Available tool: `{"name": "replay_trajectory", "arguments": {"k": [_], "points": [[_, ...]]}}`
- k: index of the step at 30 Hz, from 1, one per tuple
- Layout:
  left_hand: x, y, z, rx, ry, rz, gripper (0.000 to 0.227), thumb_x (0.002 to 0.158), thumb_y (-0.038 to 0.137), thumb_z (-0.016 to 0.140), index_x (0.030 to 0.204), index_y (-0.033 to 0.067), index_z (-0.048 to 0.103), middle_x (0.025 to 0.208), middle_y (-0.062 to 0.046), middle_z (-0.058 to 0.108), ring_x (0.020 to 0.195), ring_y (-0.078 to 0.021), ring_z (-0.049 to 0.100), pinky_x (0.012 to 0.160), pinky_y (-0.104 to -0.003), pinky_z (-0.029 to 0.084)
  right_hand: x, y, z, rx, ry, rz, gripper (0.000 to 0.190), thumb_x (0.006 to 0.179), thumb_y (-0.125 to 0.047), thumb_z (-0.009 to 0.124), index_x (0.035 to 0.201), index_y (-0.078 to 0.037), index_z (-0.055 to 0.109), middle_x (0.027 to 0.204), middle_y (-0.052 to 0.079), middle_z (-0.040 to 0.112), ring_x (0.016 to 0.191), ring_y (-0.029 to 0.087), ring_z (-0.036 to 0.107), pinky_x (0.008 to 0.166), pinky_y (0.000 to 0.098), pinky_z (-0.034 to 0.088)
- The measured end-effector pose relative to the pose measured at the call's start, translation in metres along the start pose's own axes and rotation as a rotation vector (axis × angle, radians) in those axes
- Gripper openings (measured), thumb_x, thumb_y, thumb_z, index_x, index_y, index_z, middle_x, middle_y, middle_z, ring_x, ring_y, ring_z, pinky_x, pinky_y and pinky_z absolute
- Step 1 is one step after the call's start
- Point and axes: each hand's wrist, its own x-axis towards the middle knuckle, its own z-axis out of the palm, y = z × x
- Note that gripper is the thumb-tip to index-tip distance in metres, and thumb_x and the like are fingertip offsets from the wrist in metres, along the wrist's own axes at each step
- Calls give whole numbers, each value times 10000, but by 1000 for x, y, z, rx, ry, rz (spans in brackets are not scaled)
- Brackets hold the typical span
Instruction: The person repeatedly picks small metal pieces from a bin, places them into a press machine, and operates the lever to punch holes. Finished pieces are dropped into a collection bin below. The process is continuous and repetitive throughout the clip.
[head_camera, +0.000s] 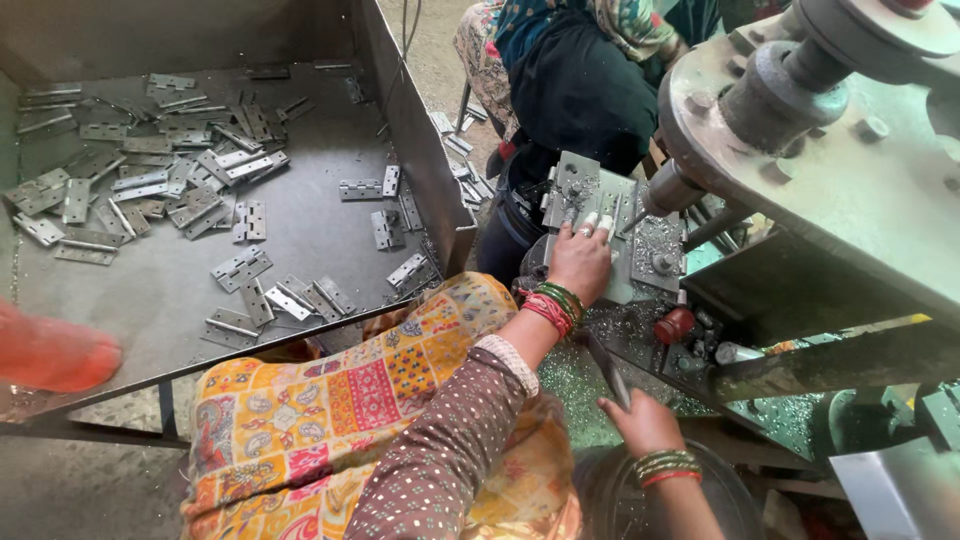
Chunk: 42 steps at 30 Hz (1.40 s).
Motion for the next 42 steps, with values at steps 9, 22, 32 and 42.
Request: {"name": "replay_trajectory", "arguments": {"k": [9,22,32,42], "points": [[-17,3,-5,-142,74,25,213,963,238,602,1018,103,758,1243,-81,649,1357,-274,538,1170,-571,325,5,19,69,114,132,-46,507,845,-531,686,1062,-73,676,828,241,727,842,439,726,754,507,564],[-34,-32,-6,117,272,-137,386,1025,356,503,1319,139,629,1536,-96,471,1472,-273,380,1223,-605,223,-8,-10,-13,-15,37,-17,608,826,-672,620,914,-76,706,801,177,771,793,366,755,744,466,572],[-169,-136,-34,-33,723,-417,321,979,244,633,1266,100,624,1310,-154,547,1236,-342,544,1082,-518,412,34,26,-16,56,-94,5,569,864,-592,686,921,-26,687,663,179,650,579,311,662,606,457,541],[-251,-321,43,74,238,-1020,269,942,203,544,960,-2,718,822,-181,738,791,-368,719,720,-540,538,9,-2,-36,27,-56,-48,590,827,-631,678,888,-43,684,627,122,666,554,244,642,584,426,518]]}}
